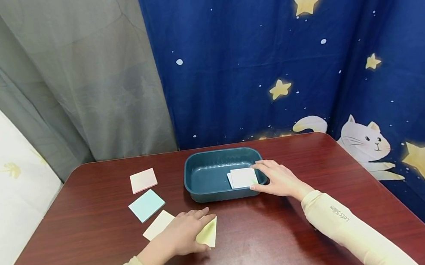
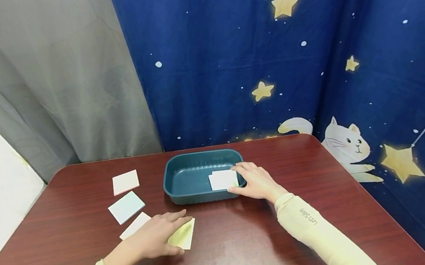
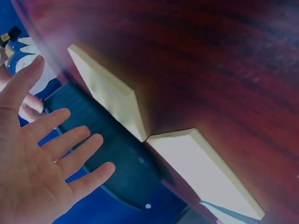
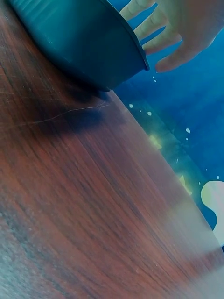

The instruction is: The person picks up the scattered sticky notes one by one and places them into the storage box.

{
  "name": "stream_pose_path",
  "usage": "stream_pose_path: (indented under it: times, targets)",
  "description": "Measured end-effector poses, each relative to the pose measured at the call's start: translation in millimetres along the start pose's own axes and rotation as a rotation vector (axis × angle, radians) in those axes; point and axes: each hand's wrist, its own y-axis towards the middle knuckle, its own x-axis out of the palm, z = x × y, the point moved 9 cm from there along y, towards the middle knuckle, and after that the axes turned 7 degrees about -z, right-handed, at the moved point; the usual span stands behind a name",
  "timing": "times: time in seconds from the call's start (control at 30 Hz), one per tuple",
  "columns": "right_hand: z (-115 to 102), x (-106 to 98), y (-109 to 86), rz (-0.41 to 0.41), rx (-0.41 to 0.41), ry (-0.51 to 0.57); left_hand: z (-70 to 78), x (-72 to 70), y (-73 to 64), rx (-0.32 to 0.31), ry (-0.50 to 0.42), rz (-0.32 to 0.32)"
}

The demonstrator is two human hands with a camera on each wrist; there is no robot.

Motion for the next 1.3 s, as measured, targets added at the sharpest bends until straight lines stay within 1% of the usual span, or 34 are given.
stream_pose_path:
  times: [0.33,0.63,0.7,0.87,1.0,1.1,1.23,1.3]
  targets:
    - [1.1,1.0,0.2,-0.011,0.006,0.010,-6.3,10.6,0.3,-0.012,-0.023,-0.008]
    - [1.9,1.5,-0.3,-0.005,0.006,0.014,-16.1,23.7,0.8,-0.042,-0.053,-0.028]
    - [2.3,1.4,-0.5,-0.004,0.008,0.014,-17.8,25.2,0.9,-0.044,-0.045,-0.028]
    - [3.2,0.7,-0.2,0.000,0.011,0.013,-20.5,24.7,3.1,-0.030,-0.017,-0.013]
    - [3.8,1.4,0.2,0.000,0.012,0.014,-23.1,24.3,4.5,-0.027,-0.031,-0.017]
    - [4.6,2.8,0.3,-0.005,0.017,0.015,-23.6,24.3,4.8,-0.014,-0.022,-0.016]
    - [4.5,3.5,0.2,-0.006,0.016,0.020,-21.9,23.6,5.4,0.022,0.024,0.018]
    - [4.6,3.4,0.0,-0.004,0.015,0.020,-20.7,22.8,5.5,0.045,0.053,0.048]
